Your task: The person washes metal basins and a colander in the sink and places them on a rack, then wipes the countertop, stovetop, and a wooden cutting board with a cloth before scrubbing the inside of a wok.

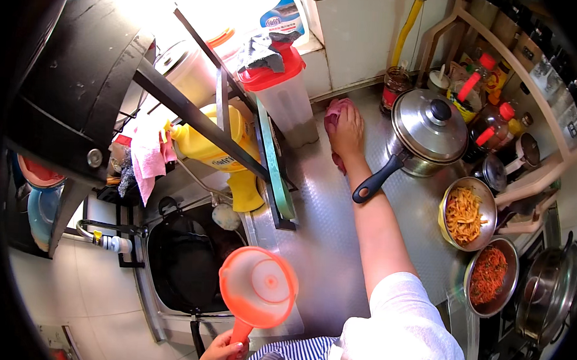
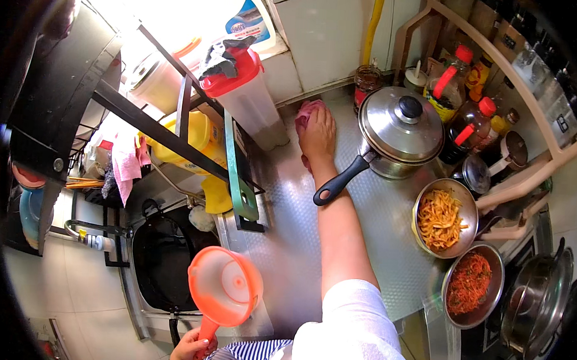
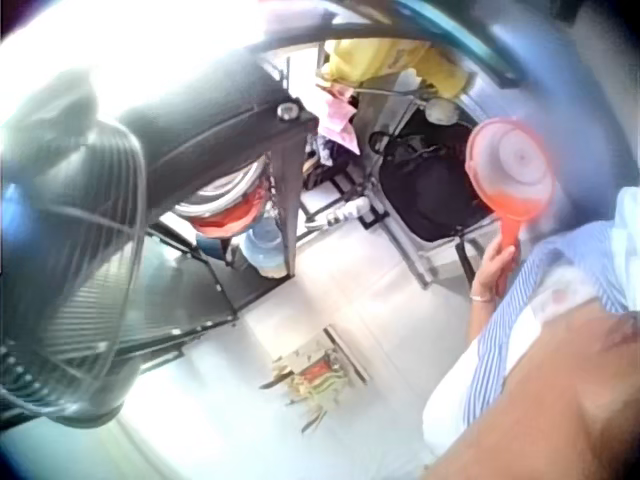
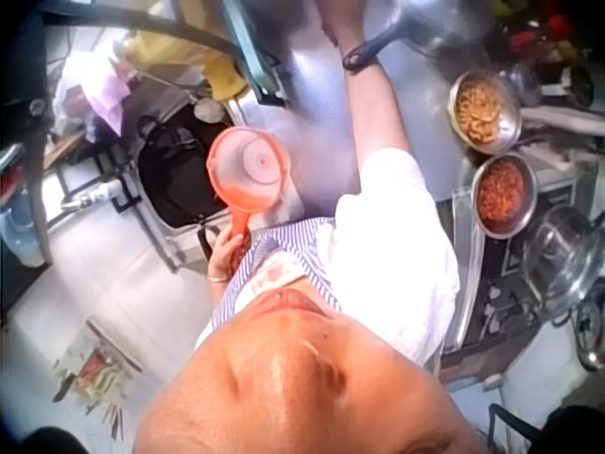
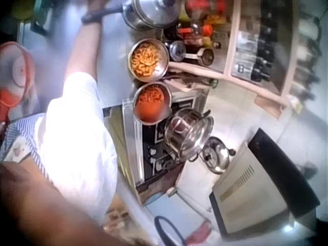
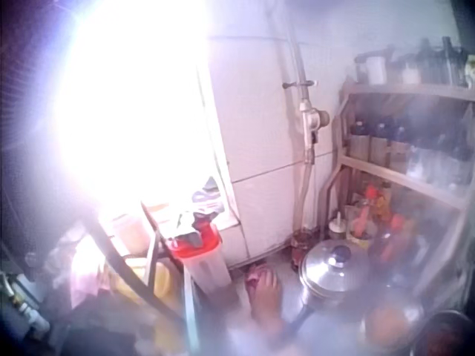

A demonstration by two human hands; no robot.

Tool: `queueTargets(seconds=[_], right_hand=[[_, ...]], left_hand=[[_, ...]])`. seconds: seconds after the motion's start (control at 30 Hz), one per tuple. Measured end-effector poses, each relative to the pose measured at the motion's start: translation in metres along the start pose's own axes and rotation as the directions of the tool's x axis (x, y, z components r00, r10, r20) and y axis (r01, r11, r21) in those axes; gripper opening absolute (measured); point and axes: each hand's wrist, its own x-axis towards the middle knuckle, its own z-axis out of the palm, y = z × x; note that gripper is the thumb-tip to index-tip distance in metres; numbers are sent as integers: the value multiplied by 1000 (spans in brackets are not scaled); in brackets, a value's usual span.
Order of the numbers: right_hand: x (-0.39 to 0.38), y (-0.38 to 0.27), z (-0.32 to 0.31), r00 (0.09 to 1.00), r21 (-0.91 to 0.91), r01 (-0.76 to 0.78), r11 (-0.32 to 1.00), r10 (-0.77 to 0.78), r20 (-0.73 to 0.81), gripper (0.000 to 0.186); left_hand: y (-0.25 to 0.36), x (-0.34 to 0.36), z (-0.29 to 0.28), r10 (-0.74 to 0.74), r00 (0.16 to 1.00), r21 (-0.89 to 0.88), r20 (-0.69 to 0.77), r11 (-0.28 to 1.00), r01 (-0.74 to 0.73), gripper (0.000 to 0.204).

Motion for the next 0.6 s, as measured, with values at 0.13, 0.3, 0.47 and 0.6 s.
queueTargets(seconds=[0.13, 0.3, 0.47, 0.6], right_hand=[[-8, 5, -6, 971, 192, 124, 973, -159, 178, 49], [-48, 4, -59, 949, 275, 182, 944, -242, 202, 49], [-106, -9, -120, 859, 535, 229, 813, -427, 282, 48], [-103, 8, -126, 699, 440, 446, 779, -611, 372, 49]], left_hand=[[-15, 3, -6, -62, 998, 11, 11, 998, 62, 27], [-2, 10, 26, -19, 1000, 20, 13, 1000, 18, 32], [-5, 11, 29, -1, 995, 19, 95, 1000, -1, 29], [-7, 21, 29, -44, 992, 37, 115, 998, 40, 27]])
